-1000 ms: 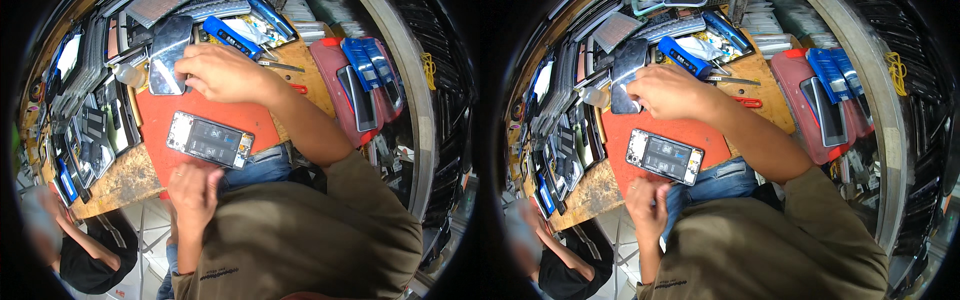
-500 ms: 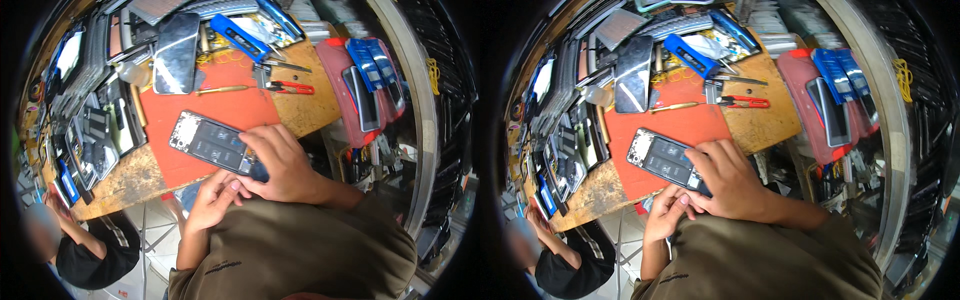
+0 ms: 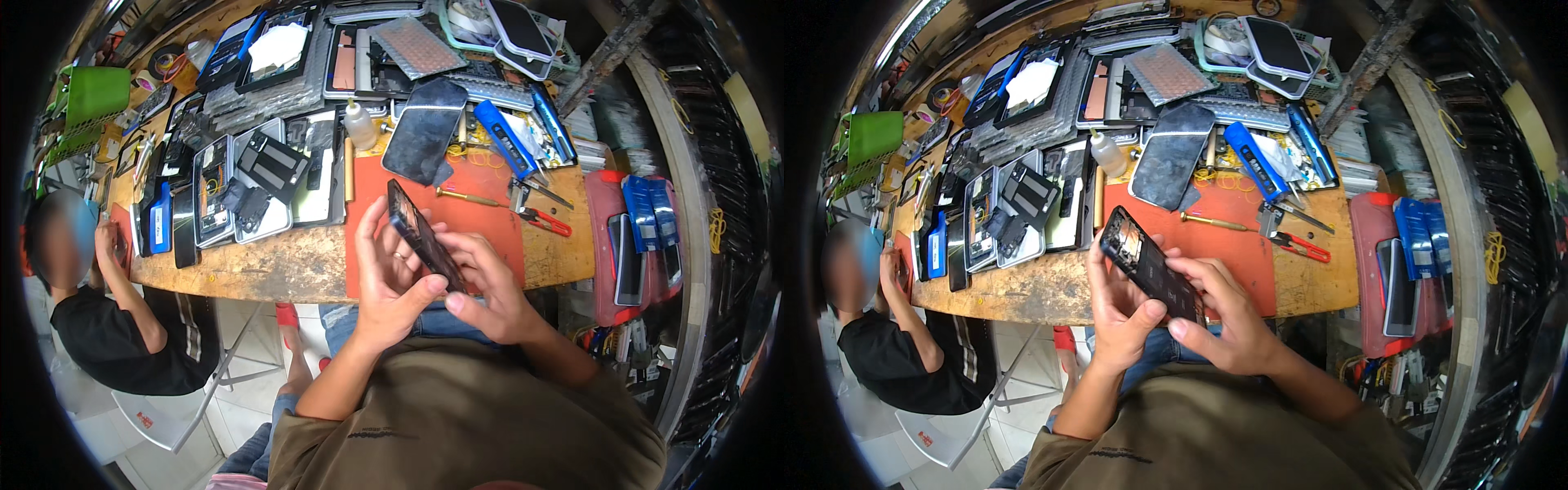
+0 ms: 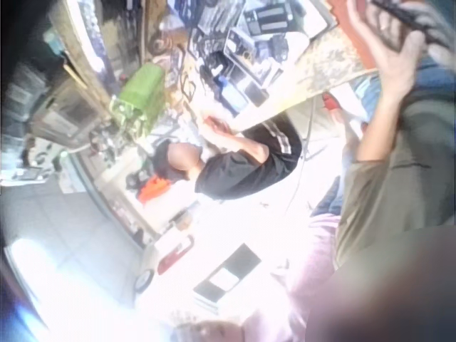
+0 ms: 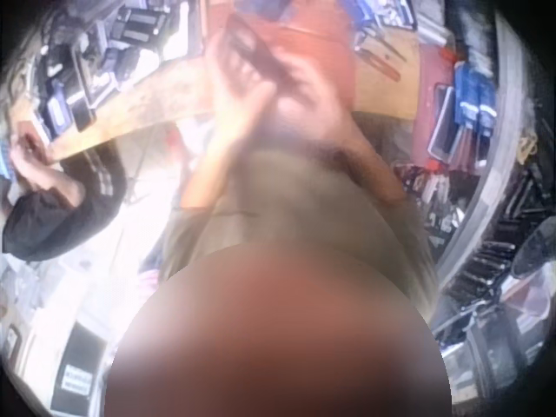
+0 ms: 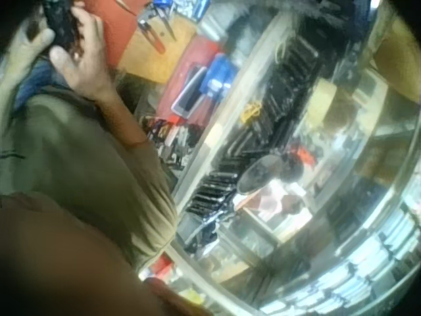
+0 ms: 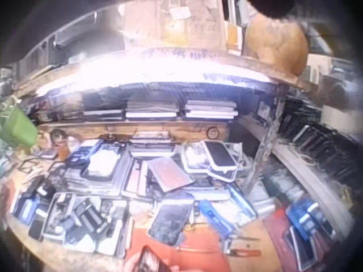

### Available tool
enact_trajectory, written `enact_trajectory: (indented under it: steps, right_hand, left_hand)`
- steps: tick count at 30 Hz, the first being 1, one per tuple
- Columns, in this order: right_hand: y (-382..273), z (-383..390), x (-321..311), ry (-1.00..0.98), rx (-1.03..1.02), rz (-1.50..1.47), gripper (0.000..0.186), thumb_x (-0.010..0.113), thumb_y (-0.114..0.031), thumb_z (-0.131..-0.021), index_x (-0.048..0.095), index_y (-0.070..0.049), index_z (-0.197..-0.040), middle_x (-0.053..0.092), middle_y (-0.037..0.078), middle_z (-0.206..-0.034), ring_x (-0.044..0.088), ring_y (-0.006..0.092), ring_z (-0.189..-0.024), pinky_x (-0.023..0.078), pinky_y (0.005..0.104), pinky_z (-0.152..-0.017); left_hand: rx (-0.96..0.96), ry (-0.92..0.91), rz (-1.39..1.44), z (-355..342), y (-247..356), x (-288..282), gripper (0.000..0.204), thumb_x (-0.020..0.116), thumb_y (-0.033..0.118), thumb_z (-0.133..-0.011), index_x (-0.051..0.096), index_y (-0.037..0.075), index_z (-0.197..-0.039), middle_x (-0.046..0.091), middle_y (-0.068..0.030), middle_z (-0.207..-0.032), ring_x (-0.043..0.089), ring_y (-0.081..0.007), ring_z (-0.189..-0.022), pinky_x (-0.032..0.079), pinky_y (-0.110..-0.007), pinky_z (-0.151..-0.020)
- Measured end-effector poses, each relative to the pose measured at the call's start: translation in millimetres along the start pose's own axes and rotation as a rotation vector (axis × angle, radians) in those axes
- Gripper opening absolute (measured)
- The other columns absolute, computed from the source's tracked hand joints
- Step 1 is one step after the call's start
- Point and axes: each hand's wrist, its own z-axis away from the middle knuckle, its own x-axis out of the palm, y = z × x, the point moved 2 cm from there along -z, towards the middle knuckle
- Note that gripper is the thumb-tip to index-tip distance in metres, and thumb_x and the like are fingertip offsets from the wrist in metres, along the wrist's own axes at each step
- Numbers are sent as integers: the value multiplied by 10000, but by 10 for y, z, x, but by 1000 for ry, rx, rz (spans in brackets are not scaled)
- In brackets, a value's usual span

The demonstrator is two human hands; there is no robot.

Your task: The person removes a screen protector from a smartphone, then uses a prying tool to open the device and disconnects internal ribbon cables. The person handles the phone and tools throughout the clip.

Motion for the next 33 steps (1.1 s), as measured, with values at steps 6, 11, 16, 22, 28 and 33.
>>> enact_trajectory:
  steps: [6,11,16,22,28,33]
  right_hand:
    - [214,16,-80,-59,61,-232,800,506,-635,-1089,488,50,-1504,635,136,-1174,616,147,-985,533,304,-817]
    - [257,26,-158,-103,130,-330,899,484,-720,-1049,502,89,-1441,675,173,-1161,656,162,-918,545,292,-713]
    - [269,15,-167,-88,84,-346,812,492,-687,-1071,558,55,-1395,667,115,-1050,611,130,-822,508,267,-743]
    - [264,41,-154,-100,100,-307,862,531,-706,-1042,533,69,-1421,662,132,-1091,624,146,-874,531,281,-759]
    - [250,43,-171,-108,136,-264,929,536,-733,-1013,509,90,-1444,668,172,-1147,660,170,-910,550,300,-777]
    - [253,44,-133,-111,15,-250,781,547,-593,-1091,471,54,-1521,622,128,-1180,612,147,-983,541,298,-820]
  left_hand:
    - [270,154,-540,-261,204,28,596,793,41,-967,476,10,-1471,490,-180,-1438,627,-262,-1232,586,-388,-1003]
    - [622,203,-1041,-428,419,-14,197,783,-71,-908,735,13,-1080,658,-155,-1153,701,-261,-1003,579,-357,-822]
    - [716,186,-1140,-434,496,95,229,821,-83,-851,767,22,-1046,701,-146,-1049,718,-277,-947,577,-360,-798]
    - [780,187,-1120,-416,533,123,249,842,-80,-831,783,26,-1049,715,-140,-1032,731,-270,-952,582,-353,-800]
    - [714,164,-1109,-427,546,81,217,830,-68,-846,788,32,-1034,708,-133,-993,723,-265,-919,578,-353,-798]
    - [442,10,-836,-499,601,-20,154,787,29,-958,682,-8,-1064,592,-94,-1069,636,-203,-985,530,-325,-896]
